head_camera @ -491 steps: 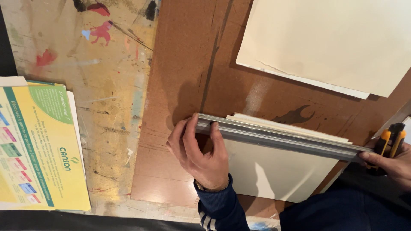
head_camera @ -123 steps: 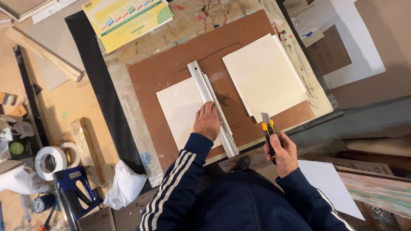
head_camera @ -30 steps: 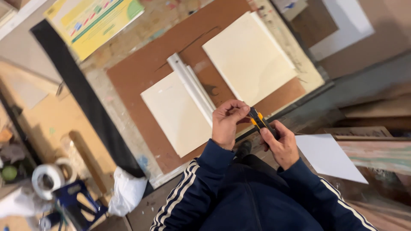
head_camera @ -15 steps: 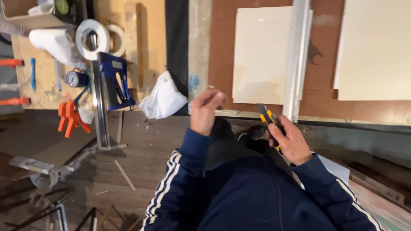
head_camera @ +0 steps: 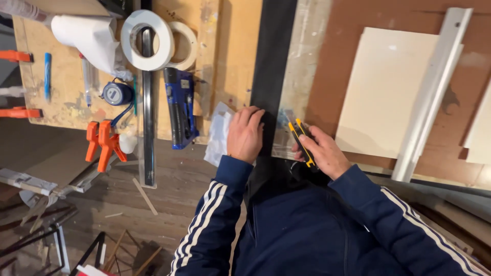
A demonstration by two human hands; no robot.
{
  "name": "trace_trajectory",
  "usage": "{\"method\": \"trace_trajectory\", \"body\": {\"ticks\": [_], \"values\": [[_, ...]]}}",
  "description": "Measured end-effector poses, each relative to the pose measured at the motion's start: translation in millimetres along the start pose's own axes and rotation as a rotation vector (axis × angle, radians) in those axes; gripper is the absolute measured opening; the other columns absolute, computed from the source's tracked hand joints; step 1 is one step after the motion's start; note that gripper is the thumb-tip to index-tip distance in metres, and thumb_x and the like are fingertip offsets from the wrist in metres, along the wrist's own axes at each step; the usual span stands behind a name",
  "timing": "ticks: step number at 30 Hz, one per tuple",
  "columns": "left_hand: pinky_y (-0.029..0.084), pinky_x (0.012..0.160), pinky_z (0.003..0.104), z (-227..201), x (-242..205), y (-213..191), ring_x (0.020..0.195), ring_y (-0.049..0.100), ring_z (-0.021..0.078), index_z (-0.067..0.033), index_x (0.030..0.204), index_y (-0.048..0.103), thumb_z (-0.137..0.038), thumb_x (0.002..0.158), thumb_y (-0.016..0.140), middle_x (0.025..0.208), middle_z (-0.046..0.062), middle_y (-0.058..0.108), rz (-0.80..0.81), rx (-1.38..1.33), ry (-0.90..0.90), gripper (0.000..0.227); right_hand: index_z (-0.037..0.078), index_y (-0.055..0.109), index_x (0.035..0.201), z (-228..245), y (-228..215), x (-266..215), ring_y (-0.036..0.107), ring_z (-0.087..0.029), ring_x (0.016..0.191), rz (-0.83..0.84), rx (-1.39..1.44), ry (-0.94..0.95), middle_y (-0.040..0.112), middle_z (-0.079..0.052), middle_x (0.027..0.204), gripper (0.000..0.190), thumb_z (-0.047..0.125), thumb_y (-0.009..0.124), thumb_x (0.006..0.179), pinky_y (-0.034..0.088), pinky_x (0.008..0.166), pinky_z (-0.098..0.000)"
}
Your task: Cut a mat or board using a straight edge and a utility knife.
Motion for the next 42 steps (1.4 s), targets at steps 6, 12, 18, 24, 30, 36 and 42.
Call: {"method": "trace_trajectory", "body": {"ticks": [6,12,18,24,30,36,42], "values": [[0.049,0.099,0.043,12.9,4.6,5.8,0.115,0.059,0.0335,-0.0051,0.119,0.068,-0.005,0.084,0.073,0.122,0.01,0.063,0.026,-0.033,0.01,0.035,-0.002,0.056,0.11,6.7,14.6,27.6,0.072,-0.02,0.076,-0.028,-0.028,0.058,0.072,-0.014,0.092,0.028,0.025,0.051,0.105,0.059,0.068,-0.0323],[0.048,0.1,0.044,24.6,18.0,2.7,0.115,0.056,0.0378,-0.0034,0.135,0.056,0.0,0.083,0.073,0.128,0.017,0.061,0.044,-0.168,-0.086,0.055,-0.001,0.057,0.113,9.5,20.9,35.3,0.071,-0.02,0.075,-0.015,-0.05,0.074,0.071,-0.014,0.093,0.028,0.025,0.052,0.104,0.059,0.067,-0.0321],[0.048,0.104,0.042,27.1,28.9,3.7,0.12,0.057,0.0364,-0.0037,0.142,0.051,0.005,0.079,0.073,0.132,0.015,0.062,0.066,-0.236,-0.112,0.067,-0.002,0.057,0.114,15.5,22.8,34.7,0.072,-0.02,0.076,0.0,-0.067,0.065,0.071,-0.014,0.093,0.029,0.025,0.052,0.103,0.059,0.067,-0.0317],[0.047,0.105,0.041,30.5,31.6,6.9,0.123,0.056,0.0362,-0.0039,0.144,0.049,0.006,0.078,0.074,0.137,0.014,0.061,0.084,-0.269,-0.126,0.071,-0.003,0.058,0.114,15.8,23.7,35.4,0.072,-0.02,0.077,0.005,-0.052,0.058,0.071,-0.014,0.093,0.03,0.025,0.052,0.103,0.06,0.068,-0.0316],[0.048,0.105,0.04,32.3,30.8,7.7,0.122,0.056,0.0354,-0.0047,0.145,0.048,0.006,0.079,0.075,0.137,0.013,0.061,0.099,-0.291,-0.151,0.072,-0.003,0.059,0.114,20.2,25.4,32.6,0.072,-0.02,0.077,-0.008,-0.065,0.061,0.071,-0.014,0.093,0.03,0.025,0.052,0.104,0.06,0.068,-0.0316],[0.048,0.104,0.041,30.5,32.4,6.7,0.121,0.056,0.0364,-0.0051,0.145,0.049,0.005,0.078,0.076,0.135,0.014,0.061,0.104,-0.258,-0.149,0.073,-0.003,0.058,0.114,18.2,23.3,28.4,0.072,-0.02,0.077,-0.022,-0.049,0.064,0.071,-0.014,0.094,0.03,0.024,0.052,0.104,0.06,0.069,-0.0316],[0.045,0.109,0.046,17.0,34.1,8.1,0.125,0.054,0.0389,-0.0044,0.144,0.05,-0.001,0.08,0.076,0.135,0.016,0.059,0.073,-0.113,-0.03,0.069,-0.001,0.058,0.115,14.1,-22.8,-25.9,0.071,-0.019,0.079,-0.168,0.1,0.031,0.07,-0.014,0.095,0.027,0.022,0.052,0.103,0.059,0.071,-0.0327]]}}
Point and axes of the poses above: each hand's wrist, its own x-axis towards the middle knuckle, its own y-axis out of the palm, z = x × y, the point moved 10 cm from there along x, towards the middle knuckle
